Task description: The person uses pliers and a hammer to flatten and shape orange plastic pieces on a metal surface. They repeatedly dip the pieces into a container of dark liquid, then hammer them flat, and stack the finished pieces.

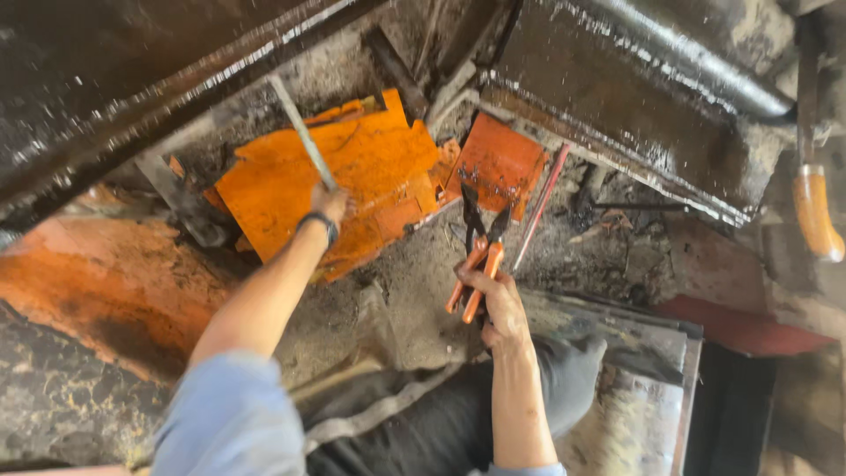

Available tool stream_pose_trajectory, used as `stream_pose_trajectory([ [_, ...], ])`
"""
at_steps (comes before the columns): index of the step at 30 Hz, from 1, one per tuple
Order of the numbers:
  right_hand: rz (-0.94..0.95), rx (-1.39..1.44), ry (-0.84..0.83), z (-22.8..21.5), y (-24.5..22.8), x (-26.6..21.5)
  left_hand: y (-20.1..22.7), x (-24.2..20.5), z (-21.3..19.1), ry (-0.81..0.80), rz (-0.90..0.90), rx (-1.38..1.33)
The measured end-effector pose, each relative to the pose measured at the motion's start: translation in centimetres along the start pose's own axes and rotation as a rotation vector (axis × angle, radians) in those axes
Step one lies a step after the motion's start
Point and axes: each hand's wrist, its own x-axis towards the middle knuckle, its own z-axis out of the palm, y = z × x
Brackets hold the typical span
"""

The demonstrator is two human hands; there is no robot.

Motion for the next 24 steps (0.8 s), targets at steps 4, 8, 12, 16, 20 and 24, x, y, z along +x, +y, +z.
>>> stream_pose_trajectory([
  [4, 0.027, 0.007, -0.002, 0.1, 0.7, 0.1, 11.4, -5.2, -2.3, -0.168, 0.187, -0.365],
  [8, 0.043, 0.011, -0.002, 0.2, 0.2, 1.1, 13.0, -4.4, -1.6, -0.188, 0.124, -0.5],
  [12, 0.048, -0.022, -0.008, 0.2, 1.1, 0.6, 1.9, 2.1, -0.3, 0.17, 0.226, 0.223],
  [16, 0.029, -0.003, -0.018, 0.2, 0.7, 0.5, -1.4, 5.5, 0.8, 0.216, 0.19, 0.261],
  [20, 0.054, 0.078, 0.055, 0.6, -0.2, 1.1, 8.6, 0.7, 1.3, -0.156, 0.058, -0.292],
  [24, 0.049, 0.03, 0.004, -0.1, 1.2, -0.2, 15.8, -5.9, -0.8, -0.253, 0.236, -0.601],
])
